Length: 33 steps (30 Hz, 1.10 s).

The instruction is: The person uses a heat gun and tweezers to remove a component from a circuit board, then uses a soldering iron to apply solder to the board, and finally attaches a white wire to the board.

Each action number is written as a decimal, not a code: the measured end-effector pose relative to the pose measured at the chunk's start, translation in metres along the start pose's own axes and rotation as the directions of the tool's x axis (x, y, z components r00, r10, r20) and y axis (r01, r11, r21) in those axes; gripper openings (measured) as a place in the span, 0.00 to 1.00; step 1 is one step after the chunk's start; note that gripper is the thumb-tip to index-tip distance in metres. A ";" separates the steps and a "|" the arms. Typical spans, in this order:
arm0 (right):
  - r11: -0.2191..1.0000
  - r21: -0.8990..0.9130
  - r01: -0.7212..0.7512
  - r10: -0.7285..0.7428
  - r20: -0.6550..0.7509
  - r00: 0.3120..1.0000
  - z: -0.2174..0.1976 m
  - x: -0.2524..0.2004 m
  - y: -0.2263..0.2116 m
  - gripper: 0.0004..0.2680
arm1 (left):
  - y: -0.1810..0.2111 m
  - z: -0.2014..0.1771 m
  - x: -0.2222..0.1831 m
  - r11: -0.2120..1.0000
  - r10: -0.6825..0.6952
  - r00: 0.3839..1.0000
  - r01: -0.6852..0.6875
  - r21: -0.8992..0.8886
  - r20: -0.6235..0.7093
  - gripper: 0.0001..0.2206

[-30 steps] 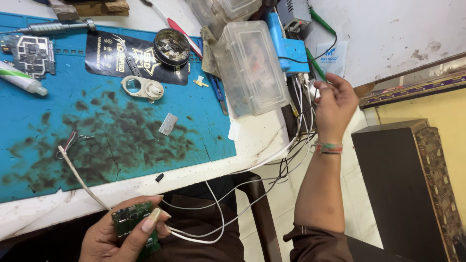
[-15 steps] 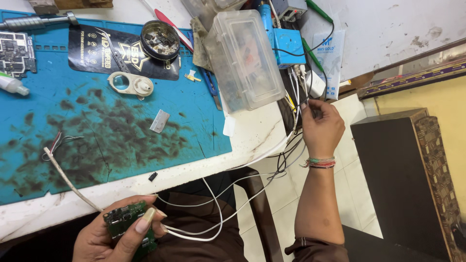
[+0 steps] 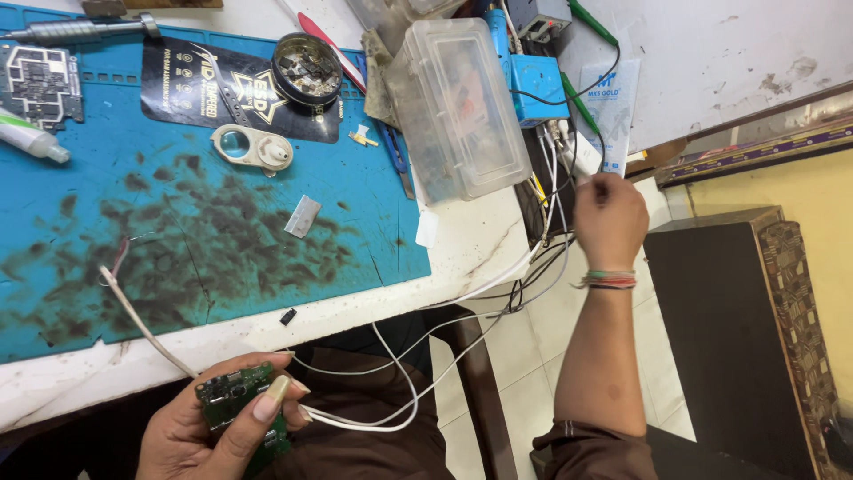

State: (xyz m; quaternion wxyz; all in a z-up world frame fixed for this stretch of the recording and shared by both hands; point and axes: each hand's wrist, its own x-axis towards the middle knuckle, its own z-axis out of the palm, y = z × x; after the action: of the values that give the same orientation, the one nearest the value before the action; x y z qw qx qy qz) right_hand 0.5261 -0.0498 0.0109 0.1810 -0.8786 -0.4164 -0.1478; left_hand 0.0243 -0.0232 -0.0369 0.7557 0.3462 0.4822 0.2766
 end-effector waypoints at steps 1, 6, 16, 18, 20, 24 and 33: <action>0.970 0.195 -0.142 0.133 0.060 0.989 -0.002 0.006 0.004 0.08 | -0.001 -0.001 -0.001 1.000 -0.004 1.000 0.004 -0.003 -0.002 0.16; 0.454 0.782 -0.427 0.219 0.366 0.904 -0.014 0.027 0.003 0.08 | -0.002 -0.003 0.000 0.998 0.052 0.997 -0.050 -0.028 0.064 0.16; 0.140 0.873 -0.468 0.108 0.456 0.883 -0.026 0.052 -0.014 0.09 | -0.006 -0.007 0.000 0.994 0.069 0.992 -0.059 -0.095 0.109 0.16; 0.139 0.844 -0.519 0.131 0.503 0.854 -0.026 0.050 -0.013 0.09 | -0.002 -0.004 0.000 0.999 0.012 0.999 -0.009 -0.054 0.051 0.15; 0.201 0.805 -0.558 0.189 0.527 0.829 -0.025 0.045 -0.009 0.09 | 0.003 -0.001 0.000 0.999 -0.015 0.999 0.016 -0.039 0.028 0.16; 0.888 0.422 -0.182 0.154 0.100 0.983 -0.013 0.013 -0.011 0.11 | 0.011 0.002 0.005 0.999 0.006 0.999 -0.004 -0.044 0.036 0.16; 0.681 0.655 0.327 -0.225 -0.237 0.945 -0.016 -0.086 -0.139 0.08 | 0.026 0.013 0.008 0.976 0.019 0.996 0.000 -0.217 0.085 0.15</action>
State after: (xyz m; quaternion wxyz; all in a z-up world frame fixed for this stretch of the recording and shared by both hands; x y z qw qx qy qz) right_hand 0.3627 -0.0331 0.0175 0.4963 -0.6635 -0.5556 -0.0688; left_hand 0.0370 -0.0047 -0.0169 0.8078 0.2759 0.4144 0.3157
